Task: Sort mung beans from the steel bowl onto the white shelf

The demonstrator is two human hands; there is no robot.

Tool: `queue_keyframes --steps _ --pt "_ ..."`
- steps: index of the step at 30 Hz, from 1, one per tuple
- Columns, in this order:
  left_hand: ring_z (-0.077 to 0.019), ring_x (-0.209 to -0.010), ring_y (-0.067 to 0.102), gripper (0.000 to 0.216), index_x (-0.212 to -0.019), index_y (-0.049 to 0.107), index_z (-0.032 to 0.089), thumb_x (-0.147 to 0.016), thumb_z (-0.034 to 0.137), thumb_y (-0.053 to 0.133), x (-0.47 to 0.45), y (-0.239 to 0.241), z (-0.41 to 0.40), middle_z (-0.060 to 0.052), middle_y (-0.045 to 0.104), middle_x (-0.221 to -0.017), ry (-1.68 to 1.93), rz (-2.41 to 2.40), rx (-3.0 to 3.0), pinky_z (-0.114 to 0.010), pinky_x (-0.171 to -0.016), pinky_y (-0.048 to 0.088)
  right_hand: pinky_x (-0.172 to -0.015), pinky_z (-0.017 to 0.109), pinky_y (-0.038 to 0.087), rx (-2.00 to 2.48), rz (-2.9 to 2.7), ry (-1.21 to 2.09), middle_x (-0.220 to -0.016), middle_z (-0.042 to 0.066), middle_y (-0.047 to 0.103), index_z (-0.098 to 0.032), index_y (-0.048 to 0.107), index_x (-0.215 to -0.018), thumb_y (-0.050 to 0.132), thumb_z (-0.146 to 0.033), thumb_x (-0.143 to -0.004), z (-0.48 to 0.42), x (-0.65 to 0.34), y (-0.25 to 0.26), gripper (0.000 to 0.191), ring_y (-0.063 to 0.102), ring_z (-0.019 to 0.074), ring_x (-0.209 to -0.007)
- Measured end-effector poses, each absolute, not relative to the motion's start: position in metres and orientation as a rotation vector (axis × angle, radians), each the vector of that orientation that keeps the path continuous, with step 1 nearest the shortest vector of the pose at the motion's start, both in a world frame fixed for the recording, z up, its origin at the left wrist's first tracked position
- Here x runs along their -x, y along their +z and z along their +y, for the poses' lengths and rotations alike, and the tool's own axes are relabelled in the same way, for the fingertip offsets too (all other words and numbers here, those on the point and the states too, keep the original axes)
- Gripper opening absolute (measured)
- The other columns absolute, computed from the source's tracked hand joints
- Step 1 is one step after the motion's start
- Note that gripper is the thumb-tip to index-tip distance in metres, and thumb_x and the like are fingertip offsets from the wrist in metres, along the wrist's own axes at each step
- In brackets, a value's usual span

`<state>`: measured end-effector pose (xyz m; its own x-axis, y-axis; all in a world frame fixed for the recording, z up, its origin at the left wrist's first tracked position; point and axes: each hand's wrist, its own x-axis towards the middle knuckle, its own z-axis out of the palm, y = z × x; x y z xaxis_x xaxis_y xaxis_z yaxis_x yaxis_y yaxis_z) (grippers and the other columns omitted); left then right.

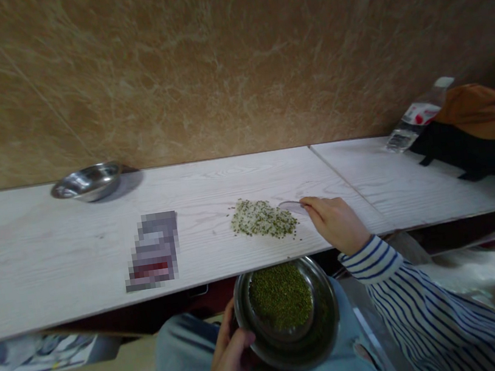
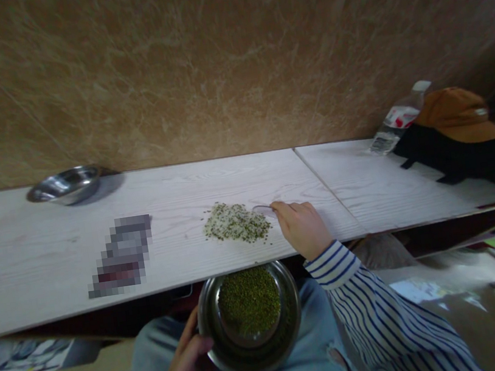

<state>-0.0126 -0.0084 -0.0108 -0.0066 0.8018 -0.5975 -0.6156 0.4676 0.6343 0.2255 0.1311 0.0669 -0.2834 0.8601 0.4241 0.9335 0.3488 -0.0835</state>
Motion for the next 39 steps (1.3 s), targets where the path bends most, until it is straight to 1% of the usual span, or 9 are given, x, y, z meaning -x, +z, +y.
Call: queue_keyframes --steps 6,12,16,24,27,31,36,39 --pt "-0.0206 -0.084 0.059 0.069 -0.128 0.049 0.027 -0.061 0.015 0.058 0.013 -0.012 -0.009 -0.003 0.067 -0.102 1.117 1.073 -0.229 -0.029 -0.066 0.045 -0.08 0.033 0.044 1.603 -2.243 -0.287 -0.095 0.008 0.07 -0.016 0.059 -0.108 0.04 -0.021 -0.092 0.129 -0.232 0.06 0.025 0.064 0.0191 -0.083" --pt "-0.0202 -0.09 0.058 0.065 -0.124 0.052 0.023 -0.061 0.013 0.058 0.01 -0.011 -0.008 -0.003 0.068 -0.097 1.145 1.033 -0.222 -0.028 -0.072 0.045 -0.078 0.031 0.044 1.587 -2.227 -0.28 -0.09 0.007 0.071 -0.016 0.06 -0.107 0.04 -0.023 -0.093 0.118 -0.233 0.06 0.026 0.064 0.0184 -0.08" --pt "-0.02 -0.082 0.059 0.069 -0.127 0.05 0.024 -0.06 0.013 0.058 0.008 -0.007 -0.008 -0.003 0.068 -0.097 1.129 1.052 -0.222 -0.028 -0.064 0.046 -0.076 0.032 0.044 1.538 -2.235 -0.3 -0.092 0.007 0.07 -0.016 0.06 -0.107 0.04 -0.023 -0.092 0.112 -0.236 0.06 0.026 0.063 0.0185 -0.079" --pt "-0.0202 -0.078 0.058 0.074 -0.132 0.046 0.027 -0.06 0.014 0.057 0.006 -0.004 -0.006 -0.004 0.067 -0.098 1.108 1.065 -0.257 -0.03 -0.061 0.046 -0.078 0.032 0.043 1.552 -2.267 -0.292 -0.091 0.008 0.07 -0.014 0.06 -0.108 0.042 -0.02 -0.092 0.103 -0.245 0.061 0.024 0.064 0.0185 -0.08" --pt "-0.0194 -0.079 0.057 0.072 -0.13 0.048 0.027 -0.06 0.014 0.056 0.006 -0.005 -0.006 -0.003 0.066 -0.102 1.109 1.045 -0.267 -0.03 -0.064 0.045 -0.079 0.032 0.043 1.51 -2.268 -0.293 -0.093 0.008 0.07 -0.014 0.059 -0.107 0.042 -0.02 -0.091 0.097 -0.245 0.061 0.024 0.064 0.0185 -0.083" --pt "-0.0194 -0.084 0.055 0.072 -0.129 0.048 0.028 -0.059 0.013 0.057 0.008 -0.008 -0.007 -0.001 0.066 -0.1 1.119 1.091 -0.271 -0.028 -0.066 0.044 -0.078 0.033 0.043 1.532 -2.215 -0.335 -0.093 0.008 0.07 -0.014 0.059 -0.107 0.042 -0.02 -0.091 0.096 -0.251 0.063 0.024 0.064 0.0192 -0.083" --pt "-0.0193 -0.08 0.056 0.076 -0.131 0.047 0.028 -0.058 0.013 0.057 0.009 -0.009 -0.008 -0.001 0.067 -0.1 1.124 1.123 -0.278 -0.027 -0.06 0.042 -0.076 0.032 0.042 1.581 -2.198 -0.383 -0.091 0.009 0.07 -0.014 0.059 -0.108 0.041 -0.021 -0.092 0.103 -0.257 0.062 0.025 0.064 0.0191 -0.081" --pt "-0.021 -0.083 0.057 0.073 -0.129 0.049 0.027 -0.058 0.014 0.058 0.008 -0.008 -0.008 -0.003 0.066 -0.102 1.126 1.128 -0.275 -0.029 -0.062 0.044 -0.075 0.031 0.042 1.601 -2.24 -0.392 -0.088 0.008 0.07 -0.014 0.059 -0.108 0.04 -0.021 -0.092 0.101 -0.256 0.061 0.026 0.064 0.0186 -0.078"
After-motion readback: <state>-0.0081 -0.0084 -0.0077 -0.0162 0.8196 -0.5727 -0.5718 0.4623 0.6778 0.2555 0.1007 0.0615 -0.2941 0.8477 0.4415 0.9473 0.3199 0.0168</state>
